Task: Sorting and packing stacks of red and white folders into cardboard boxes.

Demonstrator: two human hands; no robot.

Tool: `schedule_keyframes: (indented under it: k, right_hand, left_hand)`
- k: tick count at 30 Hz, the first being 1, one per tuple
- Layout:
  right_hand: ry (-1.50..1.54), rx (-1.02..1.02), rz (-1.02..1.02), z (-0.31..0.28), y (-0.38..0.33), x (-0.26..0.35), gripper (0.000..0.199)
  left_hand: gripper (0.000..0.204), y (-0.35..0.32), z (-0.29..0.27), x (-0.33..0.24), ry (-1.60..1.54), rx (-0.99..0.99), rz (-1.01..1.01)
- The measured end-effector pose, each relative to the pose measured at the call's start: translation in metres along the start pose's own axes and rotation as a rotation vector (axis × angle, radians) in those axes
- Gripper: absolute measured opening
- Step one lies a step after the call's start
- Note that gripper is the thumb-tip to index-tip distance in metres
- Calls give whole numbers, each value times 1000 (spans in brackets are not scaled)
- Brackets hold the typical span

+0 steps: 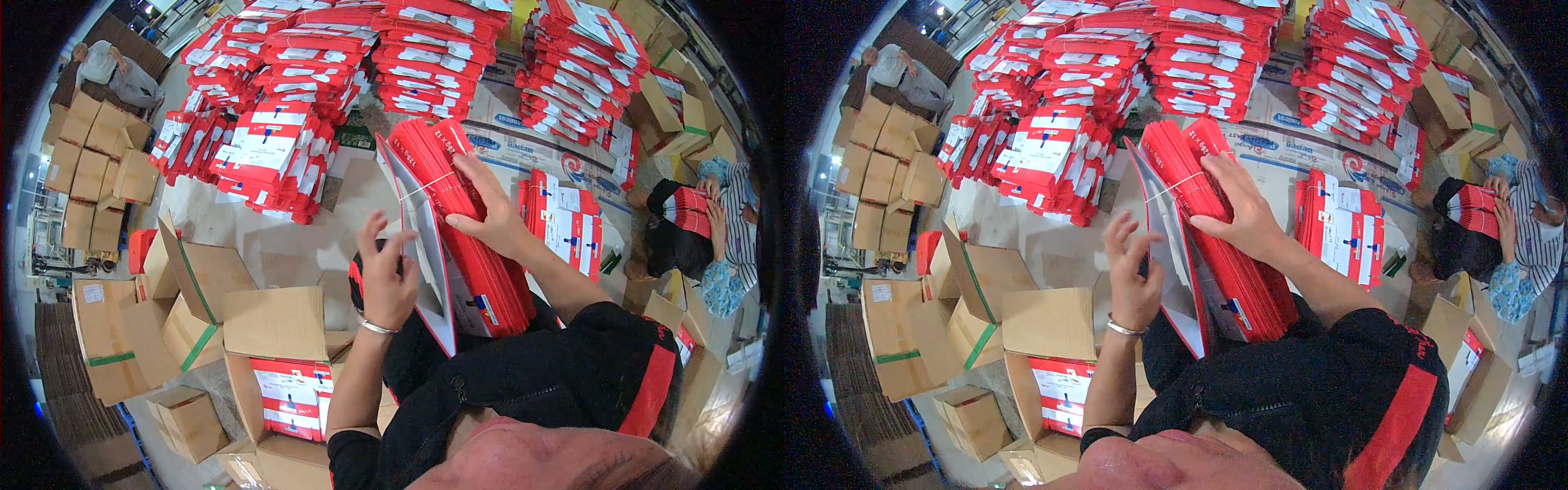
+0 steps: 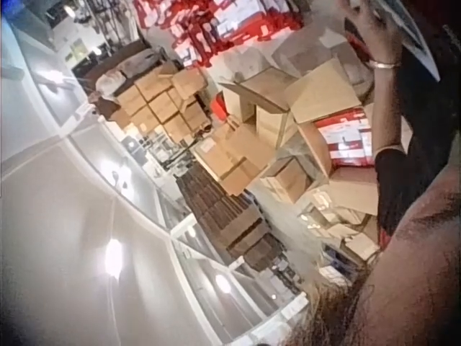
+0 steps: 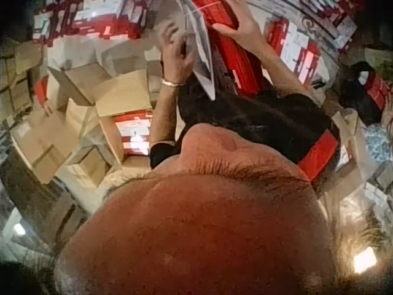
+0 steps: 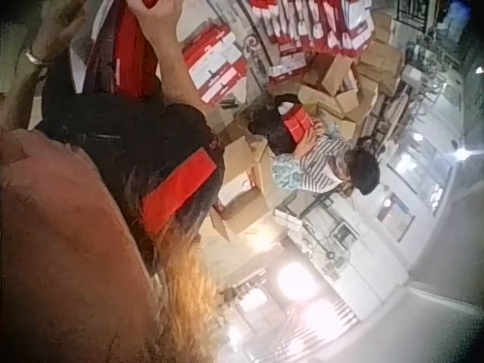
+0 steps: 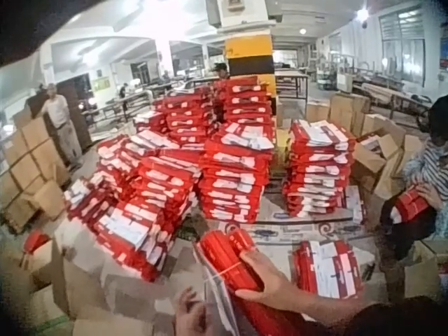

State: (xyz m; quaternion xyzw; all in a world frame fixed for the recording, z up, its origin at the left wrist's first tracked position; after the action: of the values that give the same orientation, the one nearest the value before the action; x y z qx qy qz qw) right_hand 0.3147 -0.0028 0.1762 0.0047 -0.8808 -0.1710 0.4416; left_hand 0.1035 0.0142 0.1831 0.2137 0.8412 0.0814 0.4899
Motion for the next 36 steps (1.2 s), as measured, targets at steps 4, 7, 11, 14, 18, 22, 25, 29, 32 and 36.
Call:
schedule_keyframes:
  k: [4, 7, 11, 14, 18, 22, 25, 29, 32, 36]
  right_hand:
    - [15, 138, 35, 5, 0, 21, 77]
    - [315, 165, 68, 12, -1, 24, 72]
    - [369, 173, 64, 16, 0, 23, 71]
    - [339, 142, 39, 15, 3, 23, 72]
    - [439, 178, 67, 20, 1, 23, 71]
    - [635, 202, 38, 35, 0, 26, 72]
    - [571, 220, 23, 37, 3, 31, 73]
    - [524, 196, 23, 35, 2, 31, 74]
    - [540, 218, 100, 36, -1, 28, 74]
    - [597, 241, 155, 39, -3, 40, 75]
  left_hand:
    - [31, -3, 3, -24, 244, 8, 101]
    - [42, -3, 4, -32, 303, 18, 94]
    - [32, -5, 1, -34, 149, 56, -20]
    - [24, -7, -2, -23, -66, 58, -114]
    - [23, -9, -13, -26, 37, 69, -94]
    - [31, -12, -11, -30, 228, -39, 52]
    - [42, -11, -14, -32, 229, 3, -12]
    - [32, -11, -19, -29, 6, 69, -155]
    - [19, -14, -19, -26, -213, -10, -222]
    - [10, -17, -17, -26, 55, 34, -80]
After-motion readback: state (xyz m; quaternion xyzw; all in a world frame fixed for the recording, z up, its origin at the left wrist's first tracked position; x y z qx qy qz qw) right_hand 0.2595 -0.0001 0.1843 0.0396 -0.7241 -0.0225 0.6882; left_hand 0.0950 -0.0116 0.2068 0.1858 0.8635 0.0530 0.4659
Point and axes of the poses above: each hand's wrist, its own y-axis towards the middle knuckle, its own z-axis out of the palm, x = y × z, the point moved 2 cm from there along y, towards the middle knuckle, and after that the axes turned 4 degrees about -x, right-handed, at the moved point
